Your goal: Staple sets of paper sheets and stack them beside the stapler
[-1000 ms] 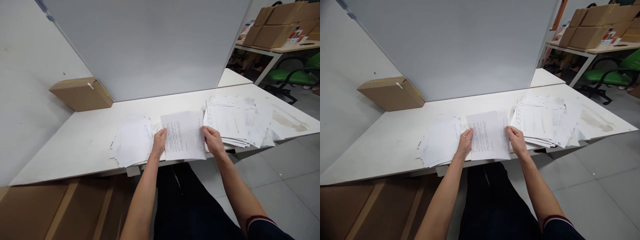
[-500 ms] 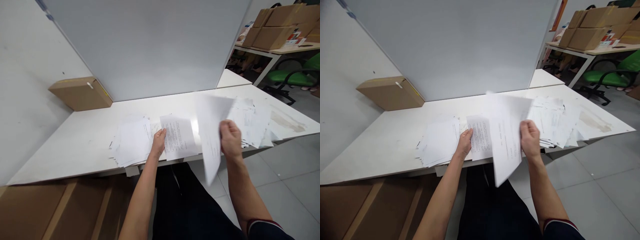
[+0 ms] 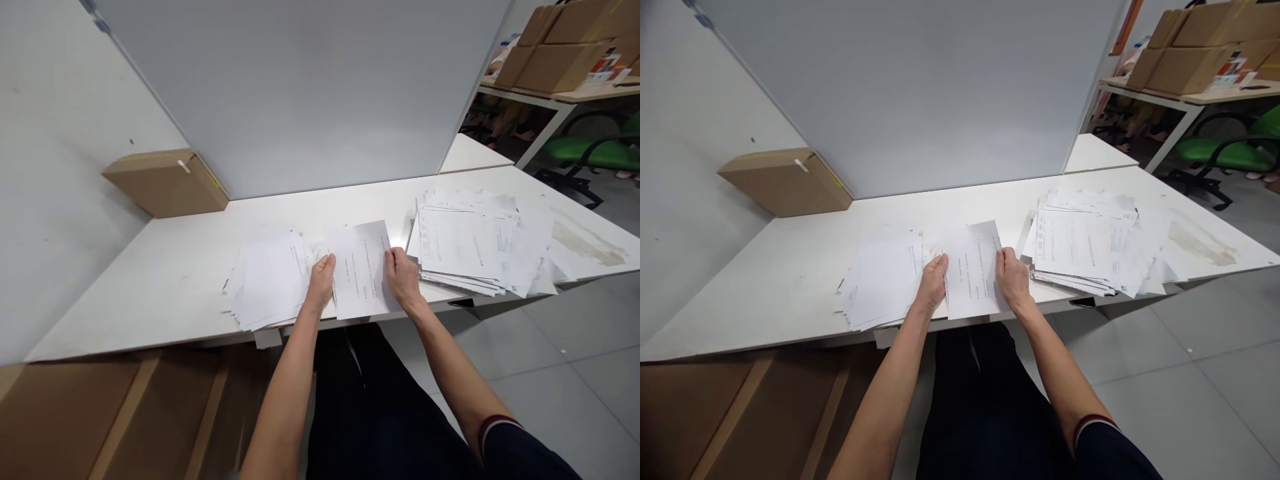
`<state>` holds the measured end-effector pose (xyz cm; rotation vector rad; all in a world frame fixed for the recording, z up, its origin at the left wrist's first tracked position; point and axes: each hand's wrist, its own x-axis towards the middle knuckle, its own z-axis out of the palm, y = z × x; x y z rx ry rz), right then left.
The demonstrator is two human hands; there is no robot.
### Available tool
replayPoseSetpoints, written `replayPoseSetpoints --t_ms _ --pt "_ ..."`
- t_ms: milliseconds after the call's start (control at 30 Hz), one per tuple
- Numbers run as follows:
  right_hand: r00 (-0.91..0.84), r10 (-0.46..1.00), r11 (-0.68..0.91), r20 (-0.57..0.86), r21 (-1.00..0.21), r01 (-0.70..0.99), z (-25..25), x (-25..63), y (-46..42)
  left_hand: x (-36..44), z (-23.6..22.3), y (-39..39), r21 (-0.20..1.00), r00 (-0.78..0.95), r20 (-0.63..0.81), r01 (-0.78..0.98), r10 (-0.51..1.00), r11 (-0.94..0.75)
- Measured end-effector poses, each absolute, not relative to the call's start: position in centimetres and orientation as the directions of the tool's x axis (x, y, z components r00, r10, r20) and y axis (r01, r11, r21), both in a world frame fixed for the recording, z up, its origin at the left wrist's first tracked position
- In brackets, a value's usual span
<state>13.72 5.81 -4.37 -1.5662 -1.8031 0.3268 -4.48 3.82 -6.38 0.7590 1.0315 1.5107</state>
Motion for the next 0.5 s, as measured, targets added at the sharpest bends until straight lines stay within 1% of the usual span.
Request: replayPoseSetpoints --t_ms 167,367,433,500 --pt "-0.024 0.941 0.254 0.337 -0.658 0.708 -4.61 13.19 5.82 -4.52 -6.56 3.81 0.909 -0.19 -0.056 -0.415 0.98 -0.029" --pt "-0.017 0.955 0.22 0.295 -0.672 0.707 -4.67 13.16 6.02 -4.46 -6.39 3.65 0.917 -0.191 -0.055 -0.398 0.98 -0.026" --pt "0.006 0.953 0.22 0.304 -0.703 0.676 -4.71 13.35 6.08 -4.43 -6.32 3.61 0.92 -0.205 -0.059 -0.39 0.977 -0.026" --pt "0.045 0.955 0.208 0.293 -0.77 0.603 -4.77 13.68 6.17 -4.4 -6.16 3.55 0.921 -0.206 -0.062 -0.388 0.977 -0.024"
